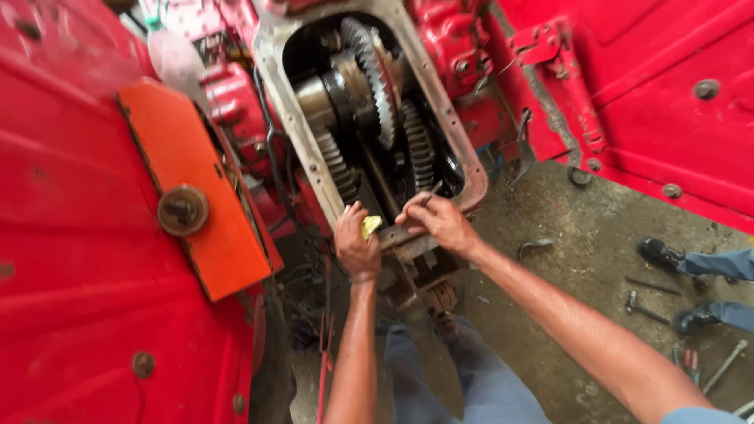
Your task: Inspecting and cleaning the internal transmission gears of a tractor using a scraper and cloth.
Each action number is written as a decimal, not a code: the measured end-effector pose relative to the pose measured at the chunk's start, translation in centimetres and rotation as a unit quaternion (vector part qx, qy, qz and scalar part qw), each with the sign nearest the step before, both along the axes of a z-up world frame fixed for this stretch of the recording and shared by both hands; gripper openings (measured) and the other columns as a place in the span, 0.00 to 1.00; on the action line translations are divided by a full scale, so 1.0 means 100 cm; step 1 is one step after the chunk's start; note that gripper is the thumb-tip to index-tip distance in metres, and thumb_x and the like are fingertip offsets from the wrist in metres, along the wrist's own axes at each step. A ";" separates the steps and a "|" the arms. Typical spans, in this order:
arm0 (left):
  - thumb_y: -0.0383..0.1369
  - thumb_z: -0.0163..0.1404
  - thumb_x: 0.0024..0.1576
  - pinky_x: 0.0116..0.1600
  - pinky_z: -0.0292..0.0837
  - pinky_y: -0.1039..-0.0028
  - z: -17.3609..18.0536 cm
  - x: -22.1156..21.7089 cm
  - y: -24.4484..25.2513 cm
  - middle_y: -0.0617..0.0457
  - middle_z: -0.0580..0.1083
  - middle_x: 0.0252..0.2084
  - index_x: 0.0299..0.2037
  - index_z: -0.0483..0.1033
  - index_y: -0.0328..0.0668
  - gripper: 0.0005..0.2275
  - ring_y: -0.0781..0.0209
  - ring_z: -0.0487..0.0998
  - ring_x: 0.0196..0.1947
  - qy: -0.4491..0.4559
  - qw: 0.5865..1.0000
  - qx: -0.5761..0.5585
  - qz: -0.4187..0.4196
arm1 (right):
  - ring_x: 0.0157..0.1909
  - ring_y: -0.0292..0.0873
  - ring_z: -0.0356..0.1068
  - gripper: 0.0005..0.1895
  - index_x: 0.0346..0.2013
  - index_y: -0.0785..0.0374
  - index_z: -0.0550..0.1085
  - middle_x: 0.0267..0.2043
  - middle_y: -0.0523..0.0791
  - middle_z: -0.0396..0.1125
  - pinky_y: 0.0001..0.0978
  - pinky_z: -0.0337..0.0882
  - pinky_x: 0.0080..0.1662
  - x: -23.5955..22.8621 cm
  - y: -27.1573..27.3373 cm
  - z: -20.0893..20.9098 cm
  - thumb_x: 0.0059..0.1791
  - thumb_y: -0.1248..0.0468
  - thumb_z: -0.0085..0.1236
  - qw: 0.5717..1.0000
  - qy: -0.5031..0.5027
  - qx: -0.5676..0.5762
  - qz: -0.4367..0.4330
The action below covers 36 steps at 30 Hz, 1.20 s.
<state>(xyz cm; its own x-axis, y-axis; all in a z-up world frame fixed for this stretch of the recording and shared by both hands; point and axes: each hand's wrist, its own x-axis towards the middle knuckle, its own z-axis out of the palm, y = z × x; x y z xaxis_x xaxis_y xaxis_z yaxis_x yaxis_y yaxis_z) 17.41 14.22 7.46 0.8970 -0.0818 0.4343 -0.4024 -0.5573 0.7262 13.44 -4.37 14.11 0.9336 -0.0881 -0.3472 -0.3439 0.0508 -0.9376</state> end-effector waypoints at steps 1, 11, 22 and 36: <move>0.23 0.50 0.50 0.70 0.64 0.57 0.004 -0.001 0.002 0.46 0.76 0.59 0.48 0.78 0.39 0.15 0.44 0.72 0.65 0.014 0.999 -0.027 -0.013 | 0.48 0.39 0.77 0.09 0.44 0.64 0.74 0.44 0.46 0.76 0.32 0.80 0.48 -0.005 0.002 -0.002 0.57 0.62 0.48 1.000 -0.012 0.000 -0.006; 0.21 0.47 0.52 0.66 0.68 0.60 0.034 -0.007 -0.001 0.46 0.76 0.57 0.53 0.78 0.39 0.18 0.47 0.74 0.61 0.136 0.983 -0.056 -0.108 | 0.44 0.51 0.78 0.13 0.53 0.65 0.74 0.47 0.53 0.75 0.41 0.80 0.47 -0.017 0.019 -0.023 0.55 0.66 0.49 0.909 -0.250 -0.312 0.115; 0.22 0.48 0.56 0.68 0.64 0.57 0.025 -0.027 -0.014 0.44 0.78 0.56 0.50 0.79 0.36 0.13 0.44 0.76 0.60 0.110 0.988 -0.018 -0.107 | 0.22 0.42 0.69 0.12 0.48 0.64 0.75 0.28 0.49 0.71 0.34 0.73 0.27 -0.023 0.037 -0.057 0.60 0.61 0.44 0.921 -0.242 -0.295 0.079; 0.23 0.48 0.58 0.54 0.74 0.58 0.073 -0.159 -0.064 0.33 0.76 0.54 0.62 0.71 0.25 0.20 0.45 0.79 0.51 0.093 0.984 -0.053 -0.140 | 0.45 0.42 0.78 0.14 0.43 0.64 0.78 0.41 0.45 0.78 0.37 0.76 0.50 -0.140 -0.002 0.024 0.56 0.56 0.52 0.972 -0.150 -0.118 -0.137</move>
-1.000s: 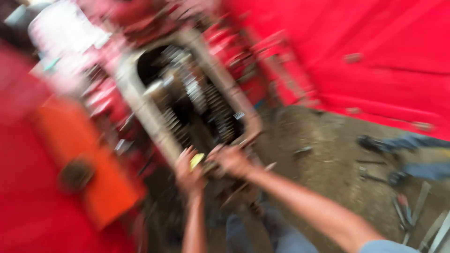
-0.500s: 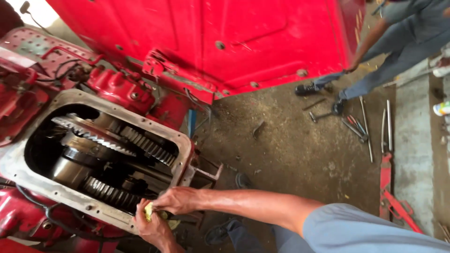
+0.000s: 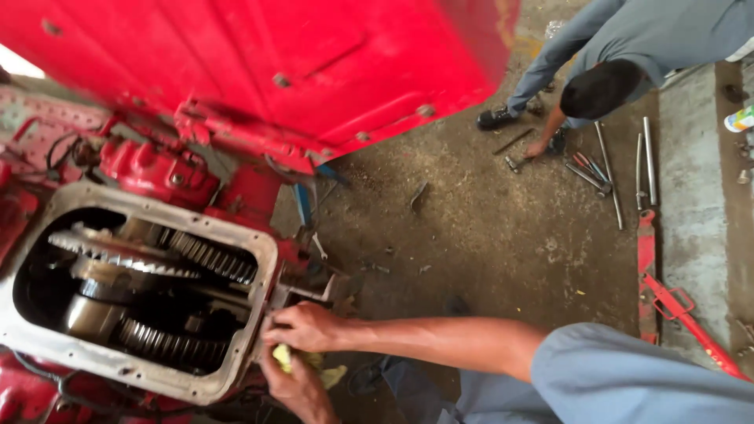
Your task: Inspecting and cleaning the internal transmission gears of a tractor using a scraper and cloth.
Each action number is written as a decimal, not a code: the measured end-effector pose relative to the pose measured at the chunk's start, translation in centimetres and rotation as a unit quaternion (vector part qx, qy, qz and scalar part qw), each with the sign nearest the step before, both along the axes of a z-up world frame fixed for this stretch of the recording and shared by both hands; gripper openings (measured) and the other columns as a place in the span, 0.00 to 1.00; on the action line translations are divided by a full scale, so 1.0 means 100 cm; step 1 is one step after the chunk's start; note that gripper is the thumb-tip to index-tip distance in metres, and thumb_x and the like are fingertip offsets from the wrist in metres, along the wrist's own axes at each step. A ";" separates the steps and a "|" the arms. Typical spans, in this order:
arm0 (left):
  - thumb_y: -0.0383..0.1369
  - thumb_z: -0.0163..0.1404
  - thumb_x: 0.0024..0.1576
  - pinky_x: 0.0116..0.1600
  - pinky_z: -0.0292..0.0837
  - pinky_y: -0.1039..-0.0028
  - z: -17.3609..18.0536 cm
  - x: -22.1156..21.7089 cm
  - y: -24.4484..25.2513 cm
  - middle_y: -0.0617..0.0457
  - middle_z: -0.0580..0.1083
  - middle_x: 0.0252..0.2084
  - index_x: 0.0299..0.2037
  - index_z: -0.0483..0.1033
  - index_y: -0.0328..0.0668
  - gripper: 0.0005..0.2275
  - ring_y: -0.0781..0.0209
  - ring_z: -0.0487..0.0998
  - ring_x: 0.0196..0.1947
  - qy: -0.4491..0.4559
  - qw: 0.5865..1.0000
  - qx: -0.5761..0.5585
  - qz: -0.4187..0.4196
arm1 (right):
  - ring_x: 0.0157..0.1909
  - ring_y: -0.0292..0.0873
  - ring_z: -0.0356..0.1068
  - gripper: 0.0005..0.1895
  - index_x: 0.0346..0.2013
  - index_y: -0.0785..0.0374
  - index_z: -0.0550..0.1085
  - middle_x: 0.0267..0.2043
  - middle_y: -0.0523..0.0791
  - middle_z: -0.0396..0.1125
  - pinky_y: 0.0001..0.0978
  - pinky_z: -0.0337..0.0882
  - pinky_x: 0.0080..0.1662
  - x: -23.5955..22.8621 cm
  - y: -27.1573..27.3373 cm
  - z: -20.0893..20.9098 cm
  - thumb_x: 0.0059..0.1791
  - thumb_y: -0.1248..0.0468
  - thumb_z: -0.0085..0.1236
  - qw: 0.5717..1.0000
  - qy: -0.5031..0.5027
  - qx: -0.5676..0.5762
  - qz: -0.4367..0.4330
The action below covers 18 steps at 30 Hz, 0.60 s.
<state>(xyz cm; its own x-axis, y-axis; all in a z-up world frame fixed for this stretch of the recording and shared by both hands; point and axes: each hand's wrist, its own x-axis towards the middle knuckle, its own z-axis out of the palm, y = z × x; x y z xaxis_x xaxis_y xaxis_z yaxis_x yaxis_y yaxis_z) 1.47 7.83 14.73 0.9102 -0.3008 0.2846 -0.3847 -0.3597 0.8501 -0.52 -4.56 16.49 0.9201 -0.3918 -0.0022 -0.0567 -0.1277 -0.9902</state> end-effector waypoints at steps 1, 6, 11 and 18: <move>0.24 0.49 0.58 0.51 0.75 0.59 -0.001 -0.017 -0.006 0.32 0.77 0.52 0.62 0.71 0.26 0.21 0.45 0.79 0.49 0.021 1.000 0.017 -0.014 | 0.45 0.43 0.78 0.14 0.44 0.64 0.78 0.41 0.46 0.77 0.37 0.75 0.49 -0.021 -0.011 0.000 0.55 0.56 0.53 1.000 -0.003 -0.018 0.000; 0.34 0.49 0.61 0.40 0.76 0.66 0.013 -0.106 -0.073 0.41 0.79 0.37 0.55 0.74 0.34 0.16 0.53 0.82 0.36 0.143 0.984 0.026 -0.098 | 0.44 0.42 0.77 0.15 0.48 0.63 0.75 0.43 0.46 0.76 0.36 0.75 0.45 -0.148 -0.096 -0.020 0.54 0.56 0.56 0.994 0.014 0.104 -0.036; 0.43 0.51 0.63 0.29 0.69 0.66 0.004 -0.214 -0.172 0.48 0.72 0.20 0.36 0.75 0.32 0.17 0.60 0.72 0.21 0.223 0.953 0.104 -0.180 | 0.39 0.42 0.76 0.16 0.49 0.64 0.72 0.41 0.50 0.75 0.34 0.77 0.38 -0.327 -0.207 -0.070 0.53 0.56 0.56 0.905 0.019 0.340 -0.255; 0.42 0.51 0.57 0.33 0.75 0.67 0.018 -0.336 -0.280 0.47 0.80 0.28 0.51 0.79 0.41 0.17 0.63 0.81 0.26 0.222 0.932 0.093 -0.271 | 0.47 0.32 0.74 0.18 0.53 0.61 0.74 0.46 0.41 0.74 0.31 0.74 0.47 -0.426 -0.255 0.017 0.57 0.52 0.48 0.921 0.019 0.319 -0.222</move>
<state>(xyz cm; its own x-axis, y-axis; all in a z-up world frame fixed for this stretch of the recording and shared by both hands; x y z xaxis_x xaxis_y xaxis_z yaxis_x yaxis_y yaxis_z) -32.14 -20.17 16.49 0.6261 -0.7570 -0.1872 -0.1771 -0.3718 0.9113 -43.07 -30.03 18.22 0.6635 -0.6381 -0.3907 0.0013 0.5231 -0.8523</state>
